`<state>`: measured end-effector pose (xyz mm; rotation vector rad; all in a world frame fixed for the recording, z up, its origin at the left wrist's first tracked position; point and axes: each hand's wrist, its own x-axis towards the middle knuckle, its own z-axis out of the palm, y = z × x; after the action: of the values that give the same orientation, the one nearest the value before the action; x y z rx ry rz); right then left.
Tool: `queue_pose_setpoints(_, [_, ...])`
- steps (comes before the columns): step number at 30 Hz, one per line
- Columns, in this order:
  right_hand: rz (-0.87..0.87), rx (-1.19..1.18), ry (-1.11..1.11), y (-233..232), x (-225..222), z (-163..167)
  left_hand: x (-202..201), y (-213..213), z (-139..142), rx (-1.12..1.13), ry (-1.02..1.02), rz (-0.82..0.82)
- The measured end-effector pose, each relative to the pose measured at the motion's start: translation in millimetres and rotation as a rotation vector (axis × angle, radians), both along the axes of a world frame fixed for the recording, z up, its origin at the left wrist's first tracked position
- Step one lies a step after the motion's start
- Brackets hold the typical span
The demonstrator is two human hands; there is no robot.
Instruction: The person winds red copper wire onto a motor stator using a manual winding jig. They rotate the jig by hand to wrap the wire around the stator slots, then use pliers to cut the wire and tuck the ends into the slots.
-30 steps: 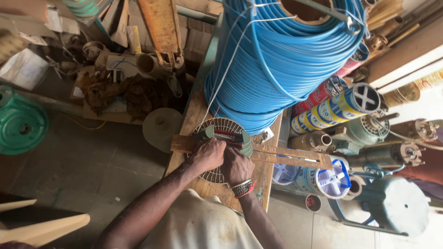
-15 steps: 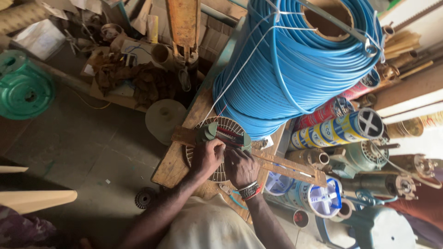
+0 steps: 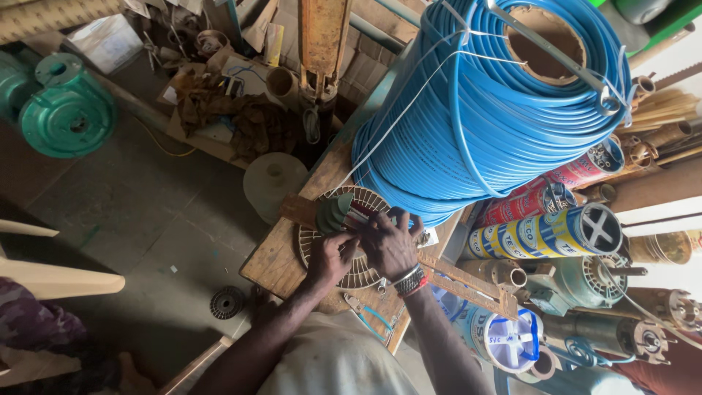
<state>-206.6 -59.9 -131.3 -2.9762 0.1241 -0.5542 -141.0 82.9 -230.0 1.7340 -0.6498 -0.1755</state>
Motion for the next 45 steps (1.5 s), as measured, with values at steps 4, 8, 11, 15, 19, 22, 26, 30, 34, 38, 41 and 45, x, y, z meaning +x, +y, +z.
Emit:
queue_pose_setpoints(4, [0.115,-0.012,-0.081,-9,5,-8,-5,-5,6,0.065,0.188,0.167])
queue_pose_setpoints(8, [0.205,0.009,-0.113,-11,8,-14,-5,-2,3,0.062,0.225,0.203])
queue_pose_setpoints(11, [0.233,-0.017,-0.041,-9,13,-12,-5,1,8,0.0,0.06,0.23])
queue_pose_setpoints(15, [0.195,0.009,0.131,-7,24,0,-4,5,25,0.065,-0.095,0.178])
queue_pose_setpoints(19, [0.132,-0.012,0.353,-4,34,8,-1,11,38,0.094,-0.226,0.116])
queue_pose_setpoints(22, [0.183,-0.006,0.18,-2,33,3,2,13,35,0.048,-0.246,0.091])
queue_pose_setpoints(26, [0.187,0.042,0.003,-6,21,-10,7,11,22,0.039,-0.284,0.09])
queue_pose_setpoints(30, [0.249,0.158,-0.08,-12,13,-17,8,8,18,-0.066,-0.202,0.047])
queue_pose_setpoints(34, [0.231,0.175,-0.084,-8,10,-13,8,10,30,0.033,-0.14,0.047])
queue_pose_setpoints(38, [0.221,0.167,-0.177,-1,9,-7,10,12,41,0.002,-0.194,0.048])
queue_pose_setpoints(41, [0.199,0.262,-0.18,1,9,-3,9,11,37,0.071,-0.134,0.049])
queue_pose_setpoints(45, [0.195,0.312,-0.308,2,12,-1,2,2,15,0.034,-0.14,0.071])
